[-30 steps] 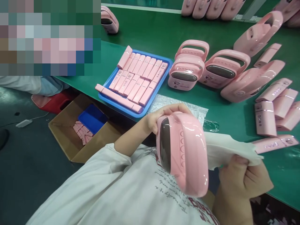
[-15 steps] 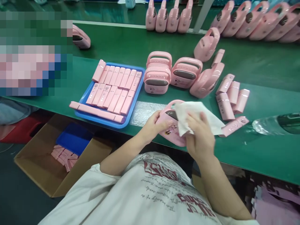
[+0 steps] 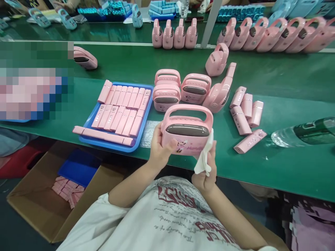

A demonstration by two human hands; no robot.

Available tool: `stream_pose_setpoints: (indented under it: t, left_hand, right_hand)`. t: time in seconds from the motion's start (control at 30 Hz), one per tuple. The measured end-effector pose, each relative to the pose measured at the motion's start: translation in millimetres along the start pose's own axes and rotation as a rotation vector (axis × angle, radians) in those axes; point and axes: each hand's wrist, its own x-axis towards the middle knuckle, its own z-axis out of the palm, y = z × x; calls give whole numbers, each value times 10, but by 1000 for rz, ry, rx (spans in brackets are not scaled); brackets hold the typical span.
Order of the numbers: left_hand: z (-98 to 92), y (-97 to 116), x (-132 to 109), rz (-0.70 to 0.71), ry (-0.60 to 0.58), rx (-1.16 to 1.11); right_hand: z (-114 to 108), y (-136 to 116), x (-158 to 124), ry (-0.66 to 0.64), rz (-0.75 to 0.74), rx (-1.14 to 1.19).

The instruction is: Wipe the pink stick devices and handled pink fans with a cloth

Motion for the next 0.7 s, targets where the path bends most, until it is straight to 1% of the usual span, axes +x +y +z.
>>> stream_pose_setpoints:
  t: [0.07,0.1,0.17,0.23,0.33,0.4,0.5,0.57,0.7]
  left_hand:
    - [57,39,-32,103,8,55]
    - [81,65,-42,150,10,84]
    - [116,112,-52,220,10,135]
    - [132,137,-54,259,-3,144]
    - [125,119,-56,289,-19,95]
    - [105,84,-63,266,-35,51]
    - [59,31,-76,171,-80,21]
    - [18,6,-76,104,-120,35]
    - [-73,-1,-36,-2,-226,5]
  right_hand:
    - [122,-64,-58,71,27,54]
    - [160,-99,-46,86,43,97]
    - [191,-163,32,59,124,183]
    - [183,-213,132,46,186,238]
    - [163,-262,236,61,197,236]
    - [162,-280,263,79,197,204]
    - [160,-283,263,120,192,165]
    - [139,-270,258,132,156,133]
    - [36,-234,286,109,50,12]
